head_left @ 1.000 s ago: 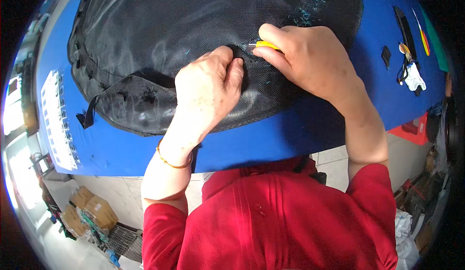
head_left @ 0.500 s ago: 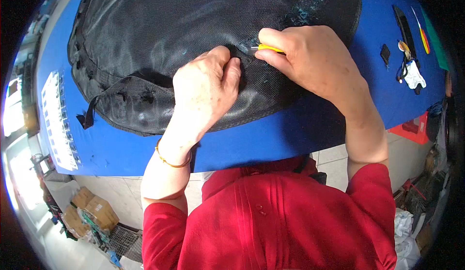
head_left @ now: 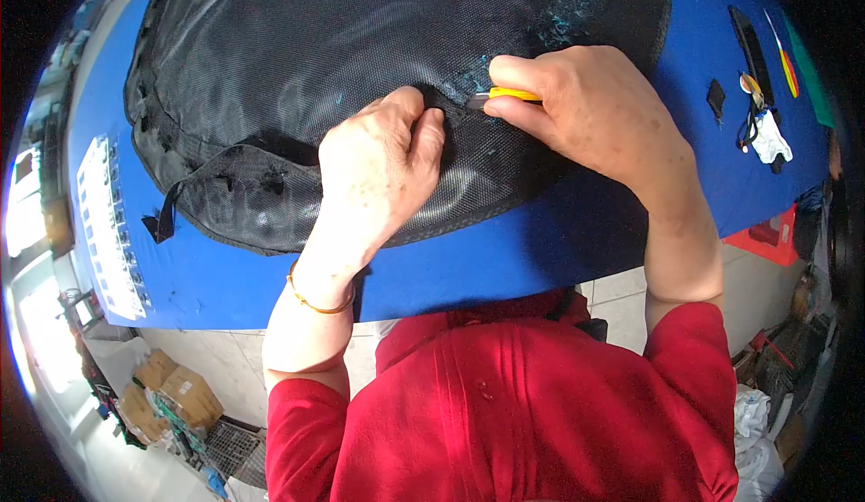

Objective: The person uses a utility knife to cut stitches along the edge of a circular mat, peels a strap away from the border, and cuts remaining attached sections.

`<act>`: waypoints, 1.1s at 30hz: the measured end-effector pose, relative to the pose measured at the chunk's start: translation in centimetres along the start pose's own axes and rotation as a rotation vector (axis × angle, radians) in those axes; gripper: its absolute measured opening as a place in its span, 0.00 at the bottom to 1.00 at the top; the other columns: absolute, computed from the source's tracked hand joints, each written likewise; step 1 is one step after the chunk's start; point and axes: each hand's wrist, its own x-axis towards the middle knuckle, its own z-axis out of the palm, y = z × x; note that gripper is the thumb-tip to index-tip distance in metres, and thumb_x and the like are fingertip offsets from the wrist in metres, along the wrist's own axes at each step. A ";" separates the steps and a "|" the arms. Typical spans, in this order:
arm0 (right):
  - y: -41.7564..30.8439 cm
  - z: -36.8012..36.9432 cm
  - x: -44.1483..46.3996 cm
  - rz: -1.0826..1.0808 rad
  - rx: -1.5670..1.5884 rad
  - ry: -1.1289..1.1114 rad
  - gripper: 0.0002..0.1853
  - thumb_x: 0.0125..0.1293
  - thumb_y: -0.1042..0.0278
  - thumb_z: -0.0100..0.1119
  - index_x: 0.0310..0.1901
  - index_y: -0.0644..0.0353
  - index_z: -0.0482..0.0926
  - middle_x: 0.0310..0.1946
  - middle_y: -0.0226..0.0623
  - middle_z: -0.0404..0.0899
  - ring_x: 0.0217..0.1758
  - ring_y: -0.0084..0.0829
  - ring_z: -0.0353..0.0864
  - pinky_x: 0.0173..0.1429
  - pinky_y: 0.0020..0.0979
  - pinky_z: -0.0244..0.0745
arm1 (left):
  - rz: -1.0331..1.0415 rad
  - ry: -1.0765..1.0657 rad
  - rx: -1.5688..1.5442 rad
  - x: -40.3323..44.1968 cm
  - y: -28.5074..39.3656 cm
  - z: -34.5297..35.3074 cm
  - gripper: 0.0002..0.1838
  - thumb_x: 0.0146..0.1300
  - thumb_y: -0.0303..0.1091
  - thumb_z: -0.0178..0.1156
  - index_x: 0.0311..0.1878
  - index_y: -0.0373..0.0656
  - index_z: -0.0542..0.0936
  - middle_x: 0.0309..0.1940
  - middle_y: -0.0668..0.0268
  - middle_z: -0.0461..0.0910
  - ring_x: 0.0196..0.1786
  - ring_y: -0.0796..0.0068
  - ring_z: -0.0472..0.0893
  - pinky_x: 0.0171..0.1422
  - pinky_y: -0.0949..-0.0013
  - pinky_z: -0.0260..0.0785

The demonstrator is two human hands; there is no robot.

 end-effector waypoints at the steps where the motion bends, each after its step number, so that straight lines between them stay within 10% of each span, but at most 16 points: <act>1: 0.0 0.0 0.0 -0.002 -0.004 0.000 0.13 0.71 0.54 0.60 0.37 0.55 0.77 0.25 0.43 0.82 0.33 0.49 0.85 0.38 0.48 0.79 | -0.013 -0.002 0.002 0.0 0.1 0.0 0.12 0.67 0.36 0.62 0.30 0.41 0.77 0.24 0.55 0.81 0.30 0.53 0.84 0.35 0.56 0.76; 33: -1.2 1.8 1.3 -0.002 -0.047 0.178 0.12 0.72 0.56 0.60 0.38 0.55 0.75 0.23 0.40 0.82 0.30 0.43 0.87 0.33 0.42 0.80 | -0.076 0.022 -0.055 0.1 0.1 0.4 0.14 0.70 0.40 0.62 0.31 0.41 0.79 0.25 0.52 0.81 0.30 0.47 0.83 0.34 0.54 0.73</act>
